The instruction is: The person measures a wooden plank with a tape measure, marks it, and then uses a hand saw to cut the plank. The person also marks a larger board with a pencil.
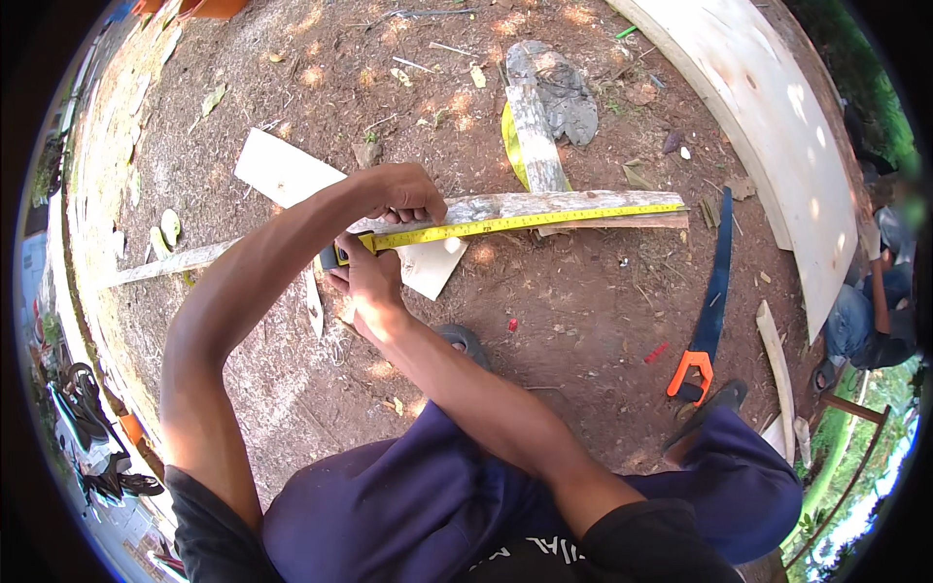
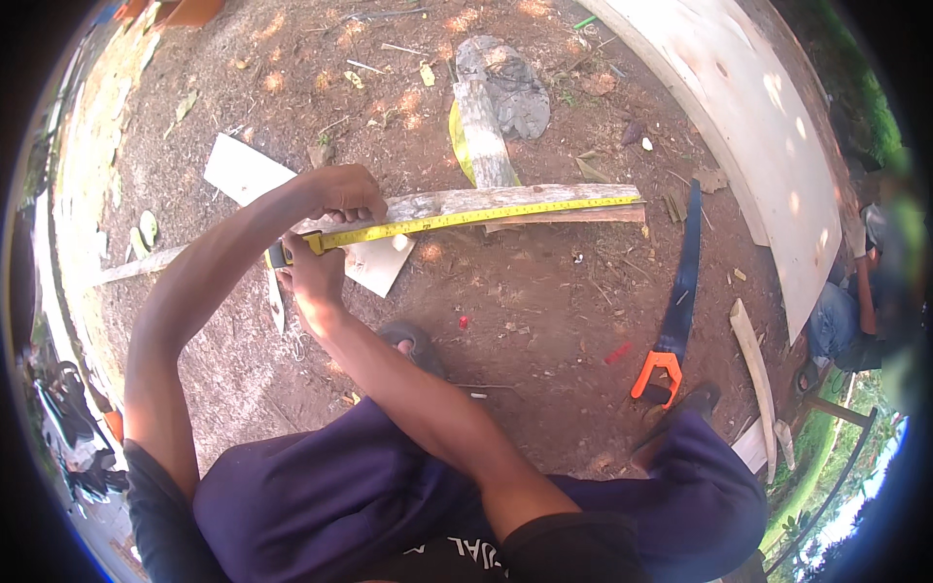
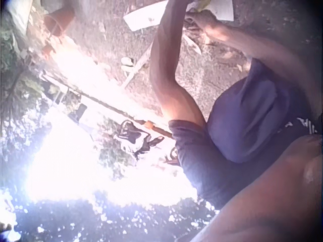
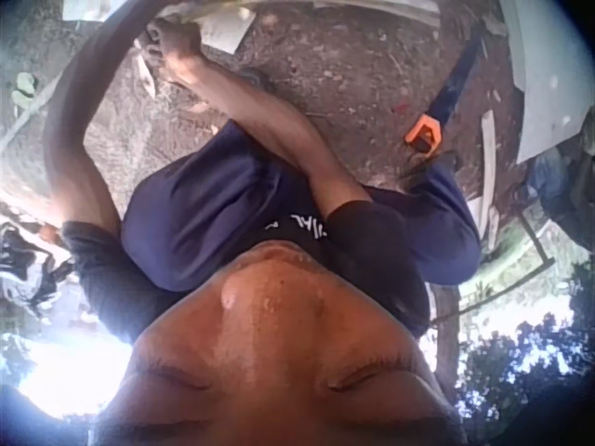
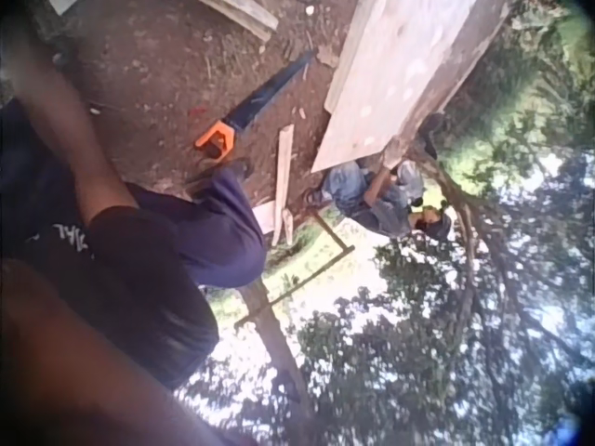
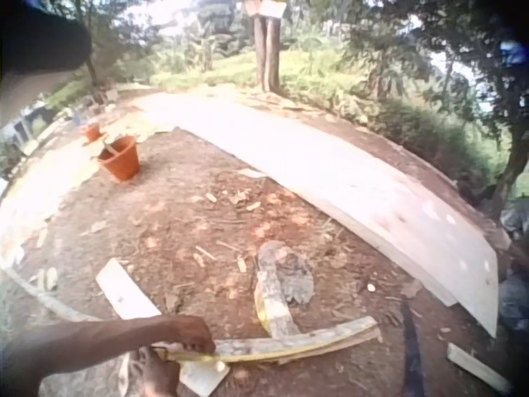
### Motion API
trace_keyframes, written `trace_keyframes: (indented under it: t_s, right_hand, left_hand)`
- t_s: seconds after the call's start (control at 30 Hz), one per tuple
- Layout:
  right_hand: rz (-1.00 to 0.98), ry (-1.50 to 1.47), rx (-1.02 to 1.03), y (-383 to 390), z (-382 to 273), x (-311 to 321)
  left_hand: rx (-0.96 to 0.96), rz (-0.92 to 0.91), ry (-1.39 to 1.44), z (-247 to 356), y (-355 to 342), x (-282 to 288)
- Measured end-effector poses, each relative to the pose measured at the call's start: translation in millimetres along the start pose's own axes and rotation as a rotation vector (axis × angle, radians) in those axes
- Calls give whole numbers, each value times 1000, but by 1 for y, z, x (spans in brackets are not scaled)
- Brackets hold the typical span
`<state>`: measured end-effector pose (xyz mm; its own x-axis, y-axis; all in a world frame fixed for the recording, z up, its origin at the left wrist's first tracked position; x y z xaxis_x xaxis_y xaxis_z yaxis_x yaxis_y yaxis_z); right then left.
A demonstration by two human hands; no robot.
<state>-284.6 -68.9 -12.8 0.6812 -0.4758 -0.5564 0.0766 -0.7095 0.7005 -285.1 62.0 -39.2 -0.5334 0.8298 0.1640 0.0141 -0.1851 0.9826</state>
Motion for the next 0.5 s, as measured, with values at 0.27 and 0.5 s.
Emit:
trace_keyframes:
  t_s: [0.27,0.5]
  right_hand:
    - [68,546,373,19,-60,134]
    - [543,1183,332,68,-204,263]
  left_hand:
    - [-211,255,-219,2,3,2]
    - [-232,293,-116,8,16,-11]
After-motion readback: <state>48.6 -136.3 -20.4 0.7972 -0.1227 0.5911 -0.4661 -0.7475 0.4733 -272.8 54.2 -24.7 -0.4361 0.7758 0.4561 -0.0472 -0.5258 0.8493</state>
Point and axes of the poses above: each hand's wrist, its own y-axis away from the middle knuckle, its own x-axis out of the back of the hand, z = x × y, the point moved 4 cm from there along -y, towards the middle knuckle, and after that the axes turned 15 degrees about x, right-handed, at the moved point
